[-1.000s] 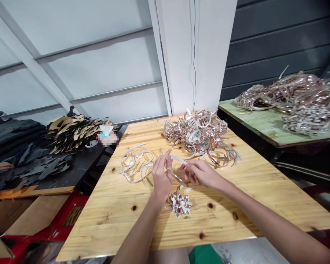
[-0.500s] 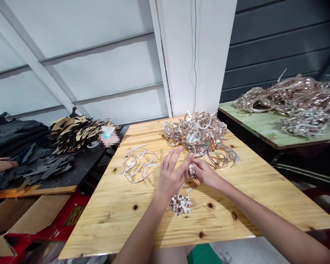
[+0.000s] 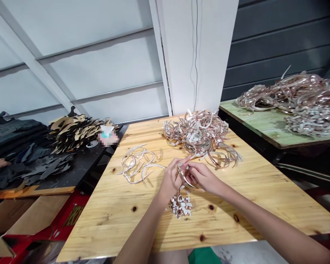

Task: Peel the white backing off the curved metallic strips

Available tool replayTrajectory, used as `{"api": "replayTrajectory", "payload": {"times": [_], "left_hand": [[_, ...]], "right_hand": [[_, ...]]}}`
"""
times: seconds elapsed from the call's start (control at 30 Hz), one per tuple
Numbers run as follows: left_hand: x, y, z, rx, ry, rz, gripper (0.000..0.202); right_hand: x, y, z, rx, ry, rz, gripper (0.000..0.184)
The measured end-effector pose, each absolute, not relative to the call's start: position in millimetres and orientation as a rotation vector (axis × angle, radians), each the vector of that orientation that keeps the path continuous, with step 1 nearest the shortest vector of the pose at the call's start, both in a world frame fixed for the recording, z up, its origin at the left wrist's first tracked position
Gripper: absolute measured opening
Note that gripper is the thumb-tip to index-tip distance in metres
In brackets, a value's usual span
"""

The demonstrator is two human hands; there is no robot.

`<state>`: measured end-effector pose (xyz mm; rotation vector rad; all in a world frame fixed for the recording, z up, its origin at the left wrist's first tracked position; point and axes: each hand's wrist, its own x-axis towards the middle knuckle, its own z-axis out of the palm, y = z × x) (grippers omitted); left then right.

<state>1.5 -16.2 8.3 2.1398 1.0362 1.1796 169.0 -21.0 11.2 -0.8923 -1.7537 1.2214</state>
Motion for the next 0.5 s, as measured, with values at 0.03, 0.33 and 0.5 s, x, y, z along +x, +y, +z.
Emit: {"api": "replayTrajectory", "payload": {"times": [0.03, 0.33, 0.5], "left_hand": [[1.7, -16.8, 8.1, 2.132, 1.042, 1.18, 0.039], [3.1, -18.6, 6.4, 2.053, 1.119, 1.225, 0.039], [2.4, -19.1, 8.6, 1.991, 1.171, 1.257, 0.043]], "right_hand": [[167.7, -21.1, 11.0, -0.887, -1.716, 1.274, 0.028], [160.3, -14.6, 0.9, -0.85, -1.398, 1.551, 0.033], [160.5, -13.7, 6.8, -0.87, -1.378, 1.509, 0.029]]}}
